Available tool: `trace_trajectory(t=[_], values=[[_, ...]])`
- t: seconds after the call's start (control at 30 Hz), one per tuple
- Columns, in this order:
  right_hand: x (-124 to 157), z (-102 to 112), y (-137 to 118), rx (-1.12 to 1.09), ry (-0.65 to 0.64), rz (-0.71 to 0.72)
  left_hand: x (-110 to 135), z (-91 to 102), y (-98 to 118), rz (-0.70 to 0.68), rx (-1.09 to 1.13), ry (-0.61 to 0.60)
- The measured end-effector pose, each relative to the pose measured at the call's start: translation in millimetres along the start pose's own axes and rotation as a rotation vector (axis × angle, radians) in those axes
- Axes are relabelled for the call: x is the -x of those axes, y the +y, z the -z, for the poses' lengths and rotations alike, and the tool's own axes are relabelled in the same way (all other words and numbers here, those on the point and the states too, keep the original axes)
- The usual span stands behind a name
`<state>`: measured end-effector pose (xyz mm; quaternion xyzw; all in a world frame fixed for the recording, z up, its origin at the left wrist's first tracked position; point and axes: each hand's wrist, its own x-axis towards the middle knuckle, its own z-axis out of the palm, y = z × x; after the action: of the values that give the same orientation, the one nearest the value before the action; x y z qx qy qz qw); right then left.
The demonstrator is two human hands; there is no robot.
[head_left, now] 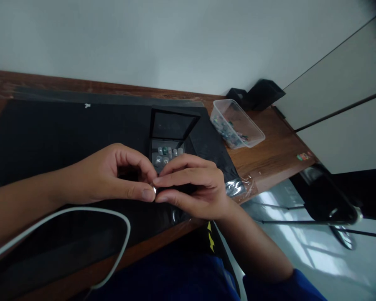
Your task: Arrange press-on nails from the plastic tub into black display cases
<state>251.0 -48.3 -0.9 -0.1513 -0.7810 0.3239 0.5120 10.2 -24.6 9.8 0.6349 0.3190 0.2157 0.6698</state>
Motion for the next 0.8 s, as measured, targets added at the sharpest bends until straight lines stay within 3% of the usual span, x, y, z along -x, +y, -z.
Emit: trace_trajectory(t=[0.3, 0.53, 0.8], values=[[1.0, 0.8, -1.5, 0.083, -0.023, 0.062, -5.0, 3.4, -4.8, -0.065, -0.039, -0.073], [2.6, 1.3, 0.5, 0.132, -0.046, 0.092, -4.8, 1.6, -4.1, -0.084, -0.045, -0.054], [0.7, 2.0, -3.7, 0.130, -0.042, 0.012, -6.1, 2.4, -8.1, -0.121, -0.003, -0.010]])
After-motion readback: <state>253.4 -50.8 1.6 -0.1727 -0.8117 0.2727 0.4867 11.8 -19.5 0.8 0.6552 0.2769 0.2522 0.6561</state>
